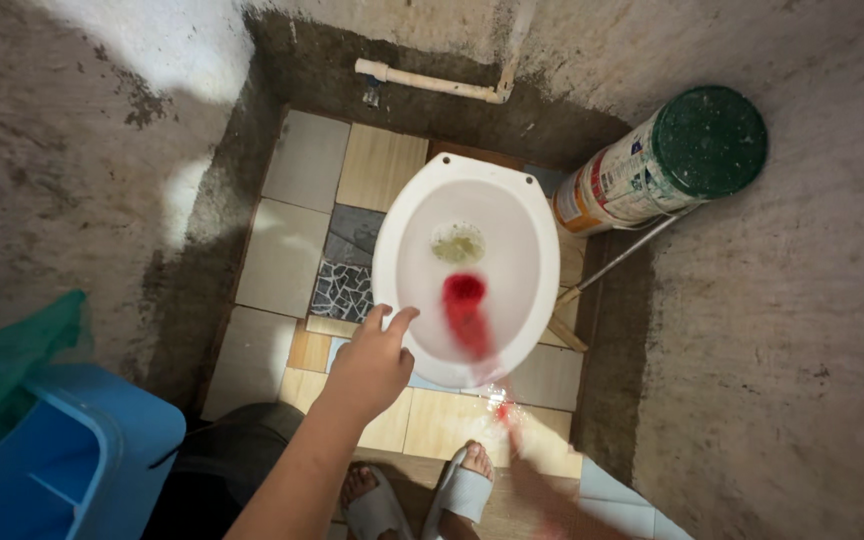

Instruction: The person cleans a toilet by applying cleaning liquid from a purple bottle and scrubbing the bowl with a blue brush and a larger red brush.

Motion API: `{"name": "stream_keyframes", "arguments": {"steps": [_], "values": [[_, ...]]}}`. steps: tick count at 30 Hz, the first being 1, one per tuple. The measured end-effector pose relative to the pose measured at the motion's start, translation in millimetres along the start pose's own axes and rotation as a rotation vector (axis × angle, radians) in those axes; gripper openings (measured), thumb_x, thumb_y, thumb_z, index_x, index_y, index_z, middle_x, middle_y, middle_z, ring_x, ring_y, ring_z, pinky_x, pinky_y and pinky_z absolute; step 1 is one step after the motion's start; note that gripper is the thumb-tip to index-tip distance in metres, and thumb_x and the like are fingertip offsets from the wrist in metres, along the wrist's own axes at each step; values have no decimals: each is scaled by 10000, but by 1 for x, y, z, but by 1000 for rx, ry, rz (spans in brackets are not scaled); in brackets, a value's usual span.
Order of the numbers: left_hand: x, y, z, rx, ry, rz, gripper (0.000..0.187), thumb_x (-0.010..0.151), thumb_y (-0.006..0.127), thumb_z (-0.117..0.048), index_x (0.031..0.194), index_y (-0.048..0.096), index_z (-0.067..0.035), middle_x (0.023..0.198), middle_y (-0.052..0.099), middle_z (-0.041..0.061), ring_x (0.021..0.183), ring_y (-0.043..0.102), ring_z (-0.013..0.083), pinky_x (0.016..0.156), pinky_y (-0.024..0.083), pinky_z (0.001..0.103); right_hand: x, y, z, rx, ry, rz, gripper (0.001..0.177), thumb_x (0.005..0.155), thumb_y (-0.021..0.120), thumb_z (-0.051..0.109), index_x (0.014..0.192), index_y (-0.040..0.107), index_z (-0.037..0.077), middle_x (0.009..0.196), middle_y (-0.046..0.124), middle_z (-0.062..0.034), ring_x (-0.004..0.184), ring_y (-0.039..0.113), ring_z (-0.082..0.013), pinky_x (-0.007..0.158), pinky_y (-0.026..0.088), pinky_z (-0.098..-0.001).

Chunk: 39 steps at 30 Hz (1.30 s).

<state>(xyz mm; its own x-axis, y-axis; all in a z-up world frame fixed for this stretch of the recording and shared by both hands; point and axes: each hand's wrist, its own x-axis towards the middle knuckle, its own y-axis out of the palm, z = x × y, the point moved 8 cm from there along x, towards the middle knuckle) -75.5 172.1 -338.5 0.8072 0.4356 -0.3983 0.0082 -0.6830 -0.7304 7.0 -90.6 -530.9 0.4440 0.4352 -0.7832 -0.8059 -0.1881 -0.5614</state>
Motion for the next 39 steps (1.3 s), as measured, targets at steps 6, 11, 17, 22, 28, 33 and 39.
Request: {"name": "stream_keyframes", "arguments": {"steps": [6, 11, 17, 22, 28, 33, 39], "values": [[7, 17, 3, -49, -14, -22, 549, 845, 606, -115, 1386, 531, -170, 1436, 517, 140, 1190, 606, 372, 941, 528, 504, -19, 36, 35, 118, -89, 127, 652, 962, 491, 105, 1551, 216, 58, 1209, 506, -357, 1048, 569, -482, 792, 518, -559], [9, 52, -6, 49, 7, 24, 585, 836, 635, -152, 1403, 494, -168, 1464, 475, 122, 1206, 587, 356, 921, 517, 546, -19, -1, -39, 57, 26, 70, 662, 953, 496, 101, 1548, 213, 35, 1226, 484, -379, 1070, 542, -508, 812, 498, -580], [13, 52, -20, 80, -13, 21, 599, 846, 642, -146, 1422, 487, -188, 1533, 377, 170, 1213, 581, 360, 922, 529, 530, -17, -47, -99, 84, 134, 2, 675, 943, 502, 96, 1545, 209, 7, 1247, 457, -407, 1097, 510, -540, 836, 476, -605], [-1, 17, -30, 175, 87, -78, 600, 761, 679, -95, 1343, 545, -146, 1575, 240, 245, 1288, 502, 402, 935, 514, 510, -27, 14, -3, 385, 32, 127, 687, 934, 507, 91, 1542, 206, -17, 1264, 435, -429, 1120, 483, -566, 856, 457, -626], [-10, 31, -15, 317, 92, -120, 537, 785, 642, -76, 1317, 570, -103, 1572, 267, 187, 1433, 329, 408, 1052, 389, 619, -45, 36, 47, 544, -29, 255, 702, 923, 513, 86, 1538, 202, -45, 1285, 408, -457, 1147, 451, -597, 880, 434, -651], [1, 42, -10, 342, 161, -268, 574, 780, 626, -99, 1348, 543, -123, 1573, 276, 115, 1505, 203, 367, 1180, 180, 615, 8, -34, -13, 448, 31, 142, 714, 914, 518, 82, 1535, 198, -69, 1302, 385, -479, 1169, 424, -624, 899, 415, -671], [3, 47, 1, 301, 54, -218, 791, 746, 631, -93, 1508, 421, -129, 1619, 249, 126, 1489, 177, 362, 1167, 173, 598, 46, -29, -38, 540, 71, 181, 730, 904, 524, 77, 1532, 194, -97, 1323, 359, -506, 1196, 391, -655, 923, 392, -696]]}}
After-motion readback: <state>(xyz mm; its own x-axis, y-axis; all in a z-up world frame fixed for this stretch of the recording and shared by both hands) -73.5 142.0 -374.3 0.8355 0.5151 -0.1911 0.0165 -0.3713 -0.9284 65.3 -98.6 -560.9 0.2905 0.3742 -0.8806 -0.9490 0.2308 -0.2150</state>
